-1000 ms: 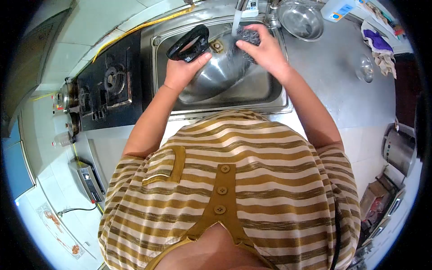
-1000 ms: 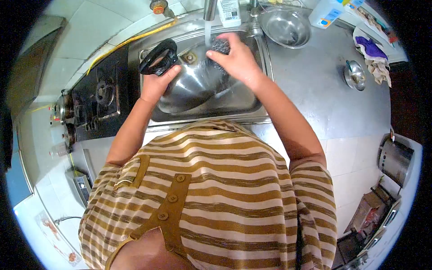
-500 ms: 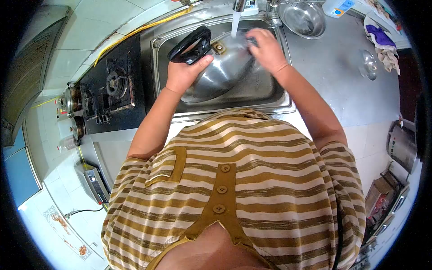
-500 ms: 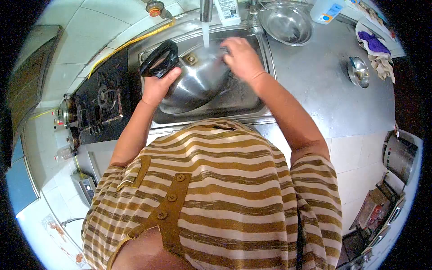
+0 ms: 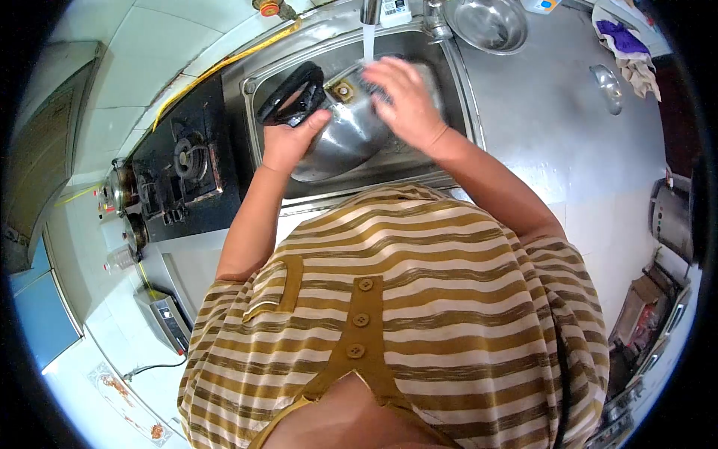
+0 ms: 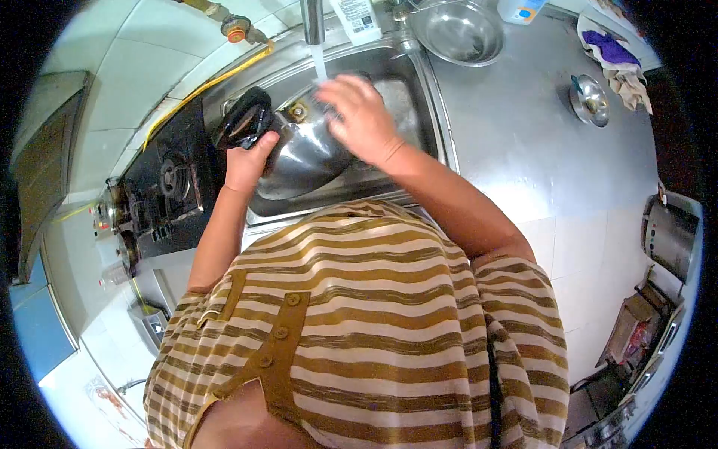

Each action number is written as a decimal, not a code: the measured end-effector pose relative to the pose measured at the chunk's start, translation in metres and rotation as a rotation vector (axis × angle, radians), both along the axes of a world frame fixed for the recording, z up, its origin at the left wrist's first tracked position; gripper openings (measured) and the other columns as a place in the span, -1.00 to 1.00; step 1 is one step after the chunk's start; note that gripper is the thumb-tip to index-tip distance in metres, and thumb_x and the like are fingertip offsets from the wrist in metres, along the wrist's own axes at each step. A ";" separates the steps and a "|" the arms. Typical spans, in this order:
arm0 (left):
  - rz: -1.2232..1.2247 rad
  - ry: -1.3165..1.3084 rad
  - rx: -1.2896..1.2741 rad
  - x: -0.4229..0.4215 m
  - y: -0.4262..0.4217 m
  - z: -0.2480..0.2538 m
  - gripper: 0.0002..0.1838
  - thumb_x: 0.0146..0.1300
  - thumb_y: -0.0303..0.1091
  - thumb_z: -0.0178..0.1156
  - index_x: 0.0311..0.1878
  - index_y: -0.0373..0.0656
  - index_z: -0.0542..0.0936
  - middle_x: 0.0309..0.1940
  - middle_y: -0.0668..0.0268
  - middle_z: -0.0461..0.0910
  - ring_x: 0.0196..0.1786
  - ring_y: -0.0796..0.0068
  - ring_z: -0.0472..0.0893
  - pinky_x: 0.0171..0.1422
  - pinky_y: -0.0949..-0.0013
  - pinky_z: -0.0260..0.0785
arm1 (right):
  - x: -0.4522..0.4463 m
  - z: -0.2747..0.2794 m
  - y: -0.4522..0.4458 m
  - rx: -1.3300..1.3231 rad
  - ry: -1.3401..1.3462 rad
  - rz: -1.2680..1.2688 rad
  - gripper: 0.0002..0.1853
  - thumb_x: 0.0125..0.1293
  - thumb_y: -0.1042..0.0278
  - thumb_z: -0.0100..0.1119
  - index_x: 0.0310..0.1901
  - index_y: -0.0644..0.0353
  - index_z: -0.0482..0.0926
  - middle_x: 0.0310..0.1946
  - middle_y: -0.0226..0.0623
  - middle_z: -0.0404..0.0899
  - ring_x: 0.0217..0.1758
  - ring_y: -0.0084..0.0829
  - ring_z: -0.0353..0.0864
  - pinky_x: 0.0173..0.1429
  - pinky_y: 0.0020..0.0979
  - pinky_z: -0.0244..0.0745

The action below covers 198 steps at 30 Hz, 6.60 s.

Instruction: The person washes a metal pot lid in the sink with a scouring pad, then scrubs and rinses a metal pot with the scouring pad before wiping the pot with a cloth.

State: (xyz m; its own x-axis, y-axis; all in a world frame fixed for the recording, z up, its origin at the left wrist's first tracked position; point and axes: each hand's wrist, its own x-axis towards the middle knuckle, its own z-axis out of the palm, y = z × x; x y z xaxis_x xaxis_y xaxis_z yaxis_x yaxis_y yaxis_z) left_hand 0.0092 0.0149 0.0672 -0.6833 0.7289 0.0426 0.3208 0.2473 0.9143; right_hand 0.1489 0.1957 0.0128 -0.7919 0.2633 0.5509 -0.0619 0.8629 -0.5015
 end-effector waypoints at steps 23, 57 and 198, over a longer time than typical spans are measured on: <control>0.488 -0.358 0.103 -0.028 -0.041 0.018 -0.40 0.27 0.02 0.05 0.10 -0.38 0.39 -0.02 0.17 0.49 -0.03 0.30 0.51 0.07 0.24 0.35 | -0.042 -0.106 0.039 -1.436 -0.051 -0.163 -0.63 0.36 0.15 -0.05 0.09 0.17 0.45 0.02 -0.32 0.47 0.11 -0.45 0.39 0.19 -0.45 0.24; 0.668 -0.584 0.306 -0.023 -0.045 -0.023 -0.18 0.21 0.25 -0.02 0.23 -0.37 0.26 0.13 0.14 0.36 0.10 0.23 0.41 0.20 0.20 0.23 | 0.022 -0.171 -0.001 -1.083 -0.826 -0.087 -0.48 0.26 0.00 -0.01 0.09 0.26 0.40 0.02 -0.01 0.48 0.08 -0.05 0.46 0.17 -0.23 0.31; 0.538 -0.381 0.255 -0.052 -0.078 -0.024 -0.31 0.13 0.09 0.22 0.14 -0.29 0.41 0.04 0.18 0.47 0.08 0.37 0.43 0.18 0.37 0.22 | -0.065 0.045 -0.114 -0.089 -0.227 0.798 -0.68 0.20 0.33 0.03 0.02 0.08 0.45 0.17 -0.14 0.34 0.24 -0.09 0.27 0.30 -0.13 0.13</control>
